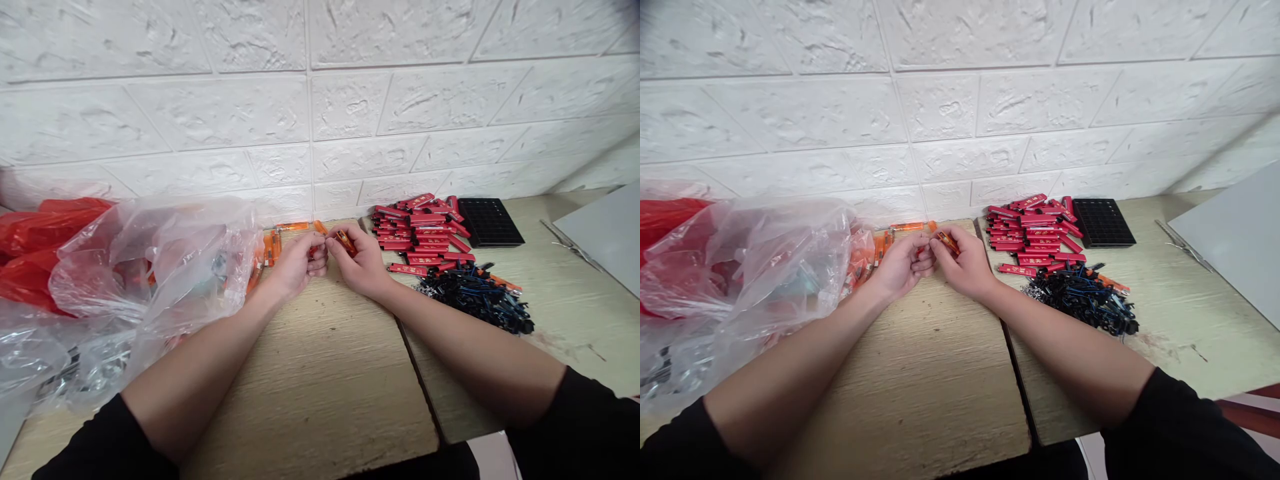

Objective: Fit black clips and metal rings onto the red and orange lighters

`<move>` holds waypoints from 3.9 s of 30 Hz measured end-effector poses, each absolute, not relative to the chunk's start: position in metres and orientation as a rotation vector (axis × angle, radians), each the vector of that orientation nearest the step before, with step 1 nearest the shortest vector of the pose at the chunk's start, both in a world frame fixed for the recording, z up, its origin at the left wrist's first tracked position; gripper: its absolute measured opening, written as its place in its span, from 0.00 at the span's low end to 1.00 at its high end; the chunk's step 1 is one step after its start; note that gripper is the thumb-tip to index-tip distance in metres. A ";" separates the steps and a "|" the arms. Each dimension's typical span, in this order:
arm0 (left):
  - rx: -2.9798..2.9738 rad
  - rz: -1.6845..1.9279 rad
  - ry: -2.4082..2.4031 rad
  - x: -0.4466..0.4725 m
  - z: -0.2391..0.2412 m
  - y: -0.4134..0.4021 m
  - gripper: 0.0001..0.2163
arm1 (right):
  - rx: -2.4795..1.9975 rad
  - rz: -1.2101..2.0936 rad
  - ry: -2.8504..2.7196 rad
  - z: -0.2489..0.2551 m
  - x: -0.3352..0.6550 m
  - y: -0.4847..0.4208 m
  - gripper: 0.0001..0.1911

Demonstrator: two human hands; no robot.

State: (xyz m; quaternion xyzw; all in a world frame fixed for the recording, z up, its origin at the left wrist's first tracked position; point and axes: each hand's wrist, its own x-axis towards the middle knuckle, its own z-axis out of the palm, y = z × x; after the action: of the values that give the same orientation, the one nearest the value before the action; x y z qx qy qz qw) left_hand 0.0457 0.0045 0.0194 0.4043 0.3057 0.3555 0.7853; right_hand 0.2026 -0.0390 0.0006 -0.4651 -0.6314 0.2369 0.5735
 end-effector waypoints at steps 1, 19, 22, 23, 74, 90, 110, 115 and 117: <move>0.866 0.761 0.661 0.046 0.020 0.004 0.17 | -1.093 0.561 -1.480 0.000 0.203 -0.039 0.07; 0.511 0.684 0.554 0.050 0.015 0.010 0.11 | -1.067 0.850 -1.345 -0.001 0.202 -0.036 0.15; 0.486 0.682 0.551 0.050 0.016 0.010 0.10 | -1.061 0.860 -1.347 -0.001 0.202 -0.036 0.14; 0.483 0.681 0.549 0.050 0.016 0.010 0.10 | -1.062 0.858 -1.348 -0.001 0.202 -0.036 0.13; 2.361 0.552 0.606 0.042 0.011 -0.019 0.17 | -1.130 1.046 -1.182 0.003 0.206 -0.031 0.26; 2.324 0.591 0.572 0.041 0.010 -0.018 0.11 | -1.119 1.059 -1.171 0.000 0.207 -0.030 0.26; 2.615 0.478 0.606 0.041 0.007 -0.013 0.15 | -1.055 1.054 -1.159 -0.004 0.206 -0.029 0.23; 2.417 0.556 0.851 0.043 0.009 -0.010 0.14 | -1.060 1.094 -1.129 -0.003 0.206 -0.029 0.22; 2.196 0.699 0.966 0.043 0.009 -0.007 0.14 | -1.057 1.082 -1.158 -0.003 0.206 -0.029 0.21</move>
State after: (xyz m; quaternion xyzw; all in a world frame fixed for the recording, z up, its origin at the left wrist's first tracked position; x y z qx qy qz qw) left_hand 0.0431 -0.0073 0.0092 0.8338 0.3669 0.2654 0.3159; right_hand 0.2061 -0.0294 -0.0025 -0.4521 -0.4954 0.4627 0.5797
